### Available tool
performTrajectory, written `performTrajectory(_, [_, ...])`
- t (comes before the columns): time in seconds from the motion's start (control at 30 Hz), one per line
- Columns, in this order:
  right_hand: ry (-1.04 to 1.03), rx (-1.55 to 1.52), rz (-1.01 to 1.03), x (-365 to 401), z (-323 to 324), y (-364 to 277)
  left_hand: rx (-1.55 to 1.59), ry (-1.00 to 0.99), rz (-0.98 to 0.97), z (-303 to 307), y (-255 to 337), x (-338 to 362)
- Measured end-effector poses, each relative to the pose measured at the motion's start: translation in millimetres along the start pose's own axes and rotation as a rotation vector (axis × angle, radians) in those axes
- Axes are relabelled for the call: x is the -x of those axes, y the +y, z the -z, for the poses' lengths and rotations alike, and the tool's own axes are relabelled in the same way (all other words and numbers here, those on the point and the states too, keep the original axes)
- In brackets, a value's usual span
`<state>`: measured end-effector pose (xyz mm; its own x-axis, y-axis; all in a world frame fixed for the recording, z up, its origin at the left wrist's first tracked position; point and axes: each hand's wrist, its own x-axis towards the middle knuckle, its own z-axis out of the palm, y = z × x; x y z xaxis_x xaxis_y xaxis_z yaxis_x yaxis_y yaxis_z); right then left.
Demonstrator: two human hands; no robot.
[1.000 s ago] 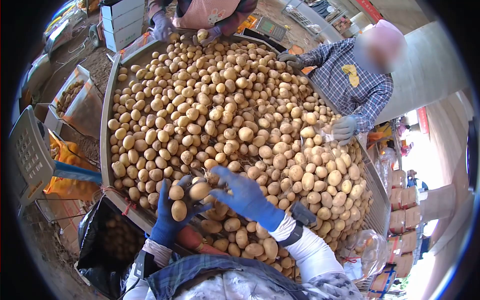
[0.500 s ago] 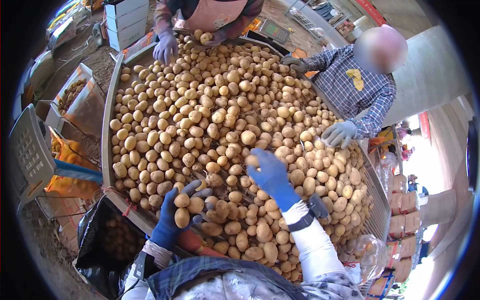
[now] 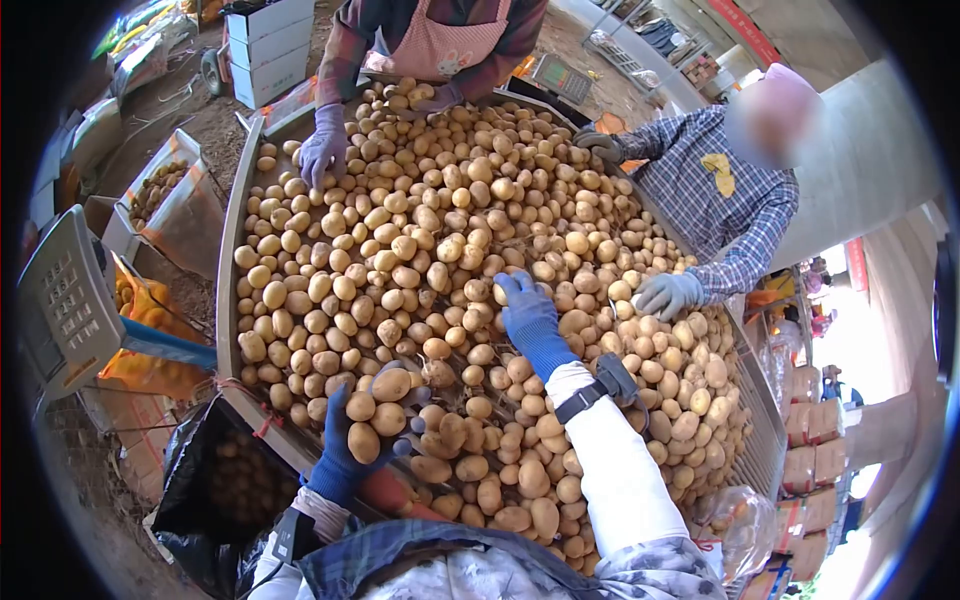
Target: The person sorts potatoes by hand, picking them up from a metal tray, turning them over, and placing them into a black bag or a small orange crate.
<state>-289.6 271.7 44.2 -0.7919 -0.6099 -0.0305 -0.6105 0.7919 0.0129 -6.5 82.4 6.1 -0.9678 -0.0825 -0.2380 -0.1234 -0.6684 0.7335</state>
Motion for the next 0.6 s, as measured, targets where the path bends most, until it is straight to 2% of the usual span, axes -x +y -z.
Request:
performTrajectory(0.03, [0.014, -0.04, 0.003, -2, 1, 0, -0.636, 0.001, -0.204, -2, 1, 1])
performTrajectory(0.07, [0.017, -0.043, 0.011, -1, 0, 0, -0.639, 0.009, -0.207, -3, 5, 1])
performTrajectory(0.13, [0.151, -0.364, 0.017, 11, 4, -4, 0.951, -0.233, 0.143, -6, 12, -2])
performTrajectory(0.17, [0.169, -0.529, -0.001, 21, 17, -17, 0.954, -0.233, 0.142, -8, 14, -4])
performTrajectory(0.23, [-0.011, -0.902, -0.052, 42, 24, -38, 0.986, -0.172, 0.131, -12, 16, -6])
performTrajectory(0.27, [-0.03, -0.955, -0.016, 56, 29, -52, 0.987, -0.171, 0.132, -14, 19, -7])
performTrajectory(0.33, [-0.056, -1.012, 0.02, 78, 39, -80, 0.781, -0.193, 0.086, -16, 24, -7])
performTrajectory(0.37, [-0.124, -1.081, 0.099, 87, 45, -94, 0.781, -0.187, 0.088, -18, 25, -5])
performTrajectory(0.4, [-0.193, -1.148, 0.179, 92, 49, -102, 0.496, -0.13, 0.037, -20, 25, -4])
performTrajectory(0.5, [-0.284, -1.05, 0.189, 77, 62, -102, -0.356, 0.042, -0.114, -26, 26, -1])
performTrajectory(0.53, [-0.161, -0.925, 0.153, 61, 60, -95, -0.637, 0.105, -0.163, -26, 26, 0])
performTrajectory(0.57, [-0.04, -0.8, 0.118, 41, 52, -83, -0.634, 0.115, -0.165, -18, 18, 0])
performTrajectory(0.6, [0.087, -0.772, 0.121, 17, 34, -67, -0.47, 0.062, -0.169, -4, 2, -1])
